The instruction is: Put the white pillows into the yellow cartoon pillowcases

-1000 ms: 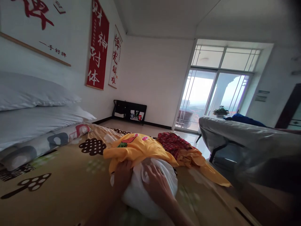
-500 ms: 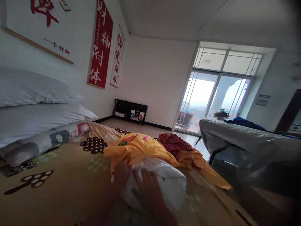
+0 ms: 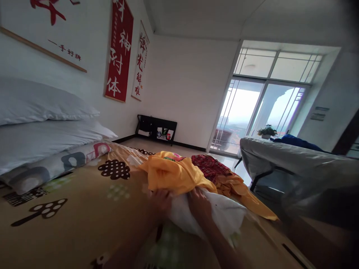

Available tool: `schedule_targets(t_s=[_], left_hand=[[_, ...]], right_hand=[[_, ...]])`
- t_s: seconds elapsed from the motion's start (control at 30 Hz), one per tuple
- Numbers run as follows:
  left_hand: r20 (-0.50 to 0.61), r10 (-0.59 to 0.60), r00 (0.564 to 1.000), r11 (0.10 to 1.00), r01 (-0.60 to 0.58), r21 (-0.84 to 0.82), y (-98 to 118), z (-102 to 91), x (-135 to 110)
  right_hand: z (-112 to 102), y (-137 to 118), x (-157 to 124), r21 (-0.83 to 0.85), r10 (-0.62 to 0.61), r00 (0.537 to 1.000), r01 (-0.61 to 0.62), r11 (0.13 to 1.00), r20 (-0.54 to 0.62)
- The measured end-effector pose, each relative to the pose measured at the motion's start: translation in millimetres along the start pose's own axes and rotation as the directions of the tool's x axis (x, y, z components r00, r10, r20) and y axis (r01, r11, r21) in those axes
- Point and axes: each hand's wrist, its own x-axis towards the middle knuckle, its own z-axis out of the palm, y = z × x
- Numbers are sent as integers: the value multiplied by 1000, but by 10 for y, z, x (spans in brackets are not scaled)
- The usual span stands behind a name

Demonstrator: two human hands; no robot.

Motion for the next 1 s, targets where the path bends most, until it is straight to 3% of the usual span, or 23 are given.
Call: schedule_targets(t_s=[0.13, 0.2, 0.33, 0.43, 0.57, 0.63, 0.77, 0.87, 1.0], left_hand=[[-76, -103, 992, 987, 93, -130, -259, 59, -145], [-60, -152, 987, 971, 138, -193, -363, 135, -236], [-58, -241, 969, 948, 222, -230, -491, 322, -352], [-75, -326, 942, 924, 300, -238, -476, 382, -362], [-42, -436, 899, 874, 411, -260, -319, 351, -332], [-18, -522, 853, 825, 499, -266, -236, 323, -307], [23, -650, 759, 729, 632, -264, -153, 266, -257], [66, -649, 758, 718, 640, -273, -173, 198, -224], [103, -597, 795, 752, 600, -274, -247, 74, -161]], right_hand=[[-14, 175, -24, 75, 62, 997, -59, 995, -34], [-8, 203, -48, 110, 68, 996, -61, 992, -55], [-37, 192, -197, 144, -33, 996, 45, 989, -87], [-180, 158, -401, 57, -109, 988, 116, 992, -112], [-350, 65, -700, -89, -114, 956, 93, 992, -269], [-253, -19, -835, -112, -197, 933, 170, 979, -302], [278, -260, -959, -102, -436, 860, 425, 899, -264], [538, -427, -816, -92, -428, 880, 418, 904, -206], [451, -536, -466, -19, -449, 869, 455, 890, -209]])
